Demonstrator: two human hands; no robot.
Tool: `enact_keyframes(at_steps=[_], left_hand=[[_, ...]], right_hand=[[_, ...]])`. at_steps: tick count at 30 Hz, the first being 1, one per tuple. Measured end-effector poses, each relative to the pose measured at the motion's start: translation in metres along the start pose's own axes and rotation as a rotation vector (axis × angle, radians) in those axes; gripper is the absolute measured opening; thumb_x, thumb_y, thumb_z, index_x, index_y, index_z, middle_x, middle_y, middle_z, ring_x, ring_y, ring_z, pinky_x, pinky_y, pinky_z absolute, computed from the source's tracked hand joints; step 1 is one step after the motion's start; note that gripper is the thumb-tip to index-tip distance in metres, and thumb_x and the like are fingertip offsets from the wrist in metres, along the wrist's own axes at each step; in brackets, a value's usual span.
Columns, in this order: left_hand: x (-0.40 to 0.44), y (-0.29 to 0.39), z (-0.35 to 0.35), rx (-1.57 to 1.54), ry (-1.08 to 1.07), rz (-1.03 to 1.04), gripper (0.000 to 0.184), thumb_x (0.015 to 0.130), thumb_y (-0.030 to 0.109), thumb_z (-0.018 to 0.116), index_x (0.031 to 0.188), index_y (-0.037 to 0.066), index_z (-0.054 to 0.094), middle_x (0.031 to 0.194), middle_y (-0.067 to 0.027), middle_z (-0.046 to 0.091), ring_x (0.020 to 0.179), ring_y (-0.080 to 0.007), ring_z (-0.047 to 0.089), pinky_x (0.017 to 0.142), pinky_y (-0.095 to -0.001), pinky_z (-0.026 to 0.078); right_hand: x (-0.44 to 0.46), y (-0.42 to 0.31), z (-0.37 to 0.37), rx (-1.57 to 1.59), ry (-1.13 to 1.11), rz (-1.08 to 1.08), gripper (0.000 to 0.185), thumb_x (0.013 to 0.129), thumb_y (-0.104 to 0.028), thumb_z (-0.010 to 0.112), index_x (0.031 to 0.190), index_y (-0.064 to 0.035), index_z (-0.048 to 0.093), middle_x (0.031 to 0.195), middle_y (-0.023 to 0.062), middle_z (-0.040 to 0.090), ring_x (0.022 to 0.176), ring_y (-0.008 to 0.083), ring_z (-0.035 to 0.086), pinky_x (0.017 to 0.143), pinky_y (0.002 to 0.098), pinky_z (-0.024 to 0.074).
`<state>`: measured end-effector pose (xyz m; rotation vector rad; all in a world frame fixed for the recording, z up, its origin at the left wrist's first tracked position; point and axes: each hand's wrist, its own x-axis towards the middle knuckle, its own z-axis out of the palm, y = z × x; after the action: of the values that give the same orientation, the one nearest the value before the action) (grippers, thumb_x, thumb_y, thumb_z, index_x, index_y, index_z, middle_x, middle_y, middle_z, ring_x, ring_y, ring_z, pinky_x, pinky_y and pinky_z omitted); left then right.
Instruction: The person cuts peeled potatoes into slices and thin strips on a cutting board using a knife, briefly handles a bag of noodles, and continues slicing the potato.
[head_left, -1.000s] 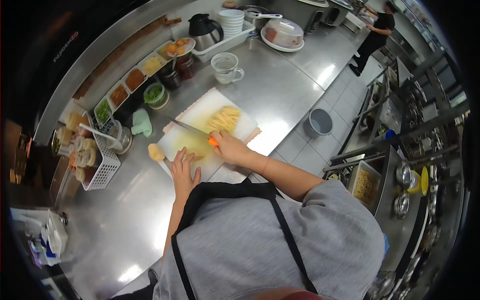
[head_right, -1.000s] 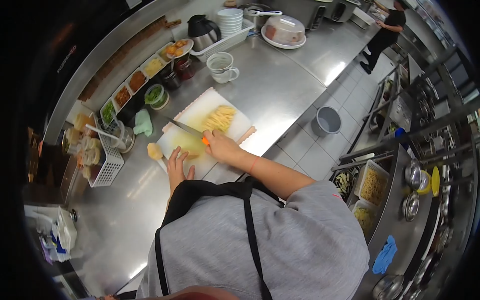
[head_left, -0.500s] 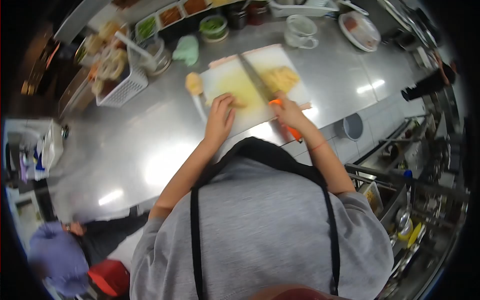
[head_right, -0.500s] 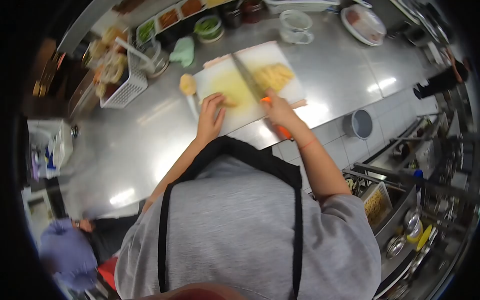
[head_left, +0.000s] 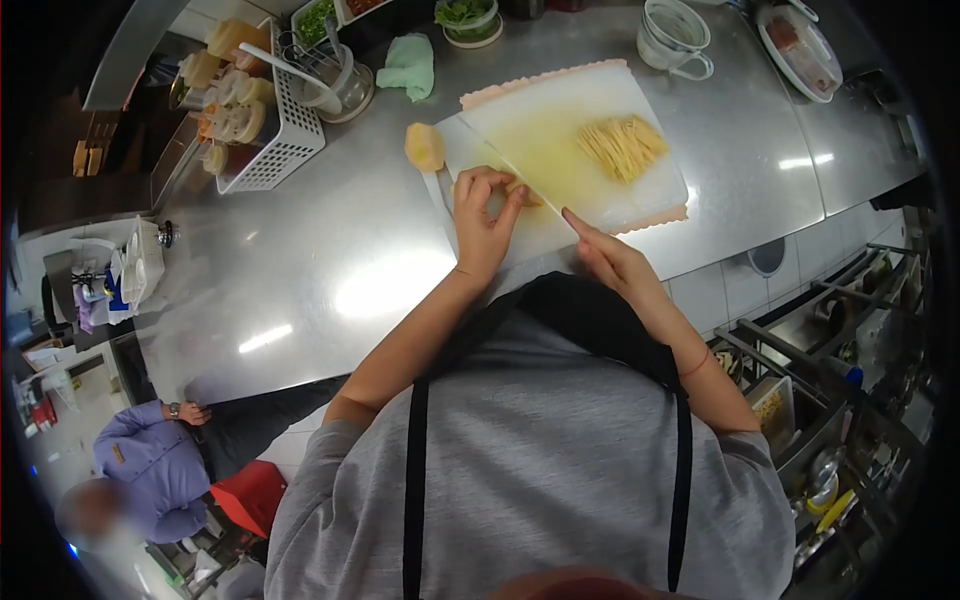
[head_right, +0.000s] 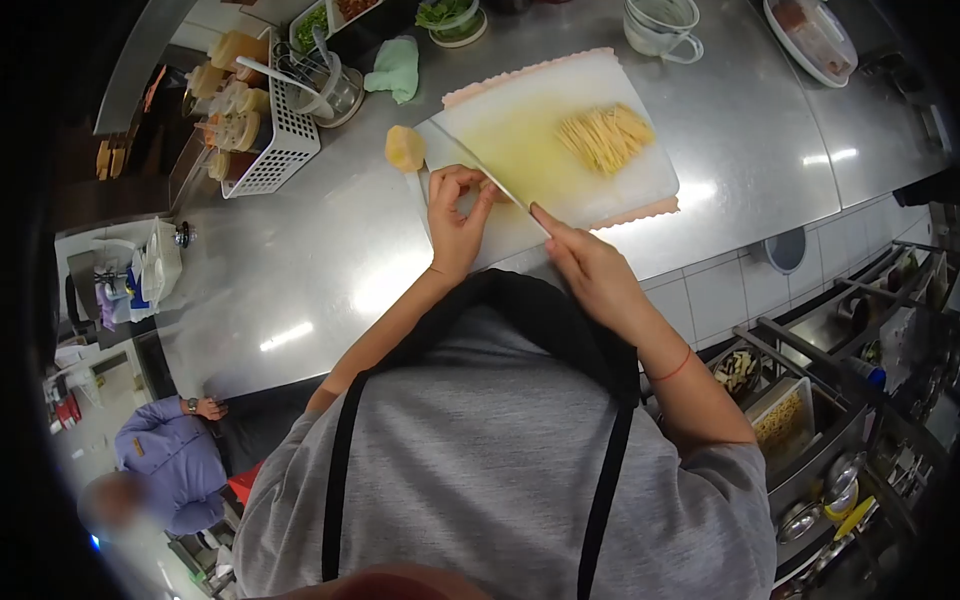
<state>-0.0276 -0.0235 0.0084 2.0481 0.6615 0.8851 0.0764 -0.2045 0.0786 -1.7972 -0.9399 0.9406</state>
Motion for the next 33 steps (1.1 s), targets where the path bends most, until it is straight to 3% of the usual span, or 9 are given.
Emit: enact_keyframes(at_steps=[1, 4, 10, 17, 22, 33], left_hand=[[0.0, -0.001, 0.0, 0.007, -0.017, -0.004, 0.019, 0.079, 0.009, 0.071, 0.093, 0.002, 0.06, 0.096, -0.0102, 0.055, 0.091, -0.0261, 0.053, 0.08, -0.0331, 0.043], [-0.001, -0.002, -0.001, -0.069, -0.025, -0.028, 0.019, 0.078, 0.006, 0.07, 0.093, 0.002, 0.059, 0.095, -0.0101, 0.054, 0.091, -0.0261, 0.053, 0.08, -0.0331, 0.043], [-0.003, -0.004, -0.002, -0.008, -0.063, -0.044, 0.022, 0.075, 0.001, 0.068, 0.095, 0.001, 0.057, 0.098, -0.0107, 0.055, 0.092, -0.0261, 0.053, 0.082, -0.0326, 0.044], [-0.006, -0.012, -0.003, -0.015, -0.068, -0.077, 0.025, 0.074, 0.001, 0.069, 0.095, 0.0, 0.056, 0.1, -0.0122, 0.054, 0.094, -0.0263, 0.053, 0.083, -0.0331, 0.043], [-0.006, -0.014, -0.004, -0.024, -0.074, -0.095, 0.026, 0.074, 0.003, 0.071, 0.095, 0.001, 0.055, 0.099, -0.0119, 0.054, 0.094, -0.0263, 0.052, 0.084, -0.0335, 0.043], [-0.006, -0.012, -0.005, 0.024, -0.081, -0.099, 0.028, 0.073, 0.003, 0.072, 0.096, 0.003, 0.056, 0.102, -0.0108, 0.054, 0.096, -0.0272, 0.052, 0.085, -0.0343, 0.042]], right_hand=[[-0.003, 0.006, 0.005, -0.04, 0.018, -0.015, 0.041, 0.098, -0.021, 0.049, 0.138, -0.0197, 0.046, 0.094, 0.0161, 0.06, 0.087, 0.0287, 0.06, 0.08, 0.0332, 0.0457], [-0.011, 0.009, 0.005, -0.067, -0.08, 0.102, 0.042, 0.097, -0.02, 0.05, 0.138, -0.0213, 0.046, 0.098, 0.0167, 0.06, 0.09, 0.0296, 0.06, 0.081, 0.0344, 0.0463], [-0.02, 0.01, 0.007, 0.077, 0.035, -0.04, 0.044, 0.096, -0.015, 0.05, 0.14, -0.0199, 0.044, 0.09, 0.0146, 0.056, 0.081, 0.0302, 0.058, 0.078, 0.0381, 0.0453], [-0.026, -0.01, -0.015, 0.007, -0.061, 0.088, 0.046, 0.095, -0.012, 0.049, 0.141, -0.0186, 0.042, 0.083, 0.0149, 0.052, 0.079, 0.0316, 0.058, 0.073, 0.0402, 0.0445], [-0.026, -0.007, -0.016, -0.074, -0.085, 0.128, 0.05, 0.095, -0.01, 0.049, 0.142, -0.0228, 0.039, 0.08, 0.0147, 0.051, 0.07, 0.0329, 0.057, 0.069, 0.0429, 0.0446], [-0.019, -0.01, -0.023, -0.01, -0.11, 0.131, 0.049, 0.094, -0.012, 0.05, 0.141, -0.0223, 0.04, 0.083, 0.016, 0.059, 0.075, 0.0336, 0.061, 0.068, 0.0423, 0.0467]])
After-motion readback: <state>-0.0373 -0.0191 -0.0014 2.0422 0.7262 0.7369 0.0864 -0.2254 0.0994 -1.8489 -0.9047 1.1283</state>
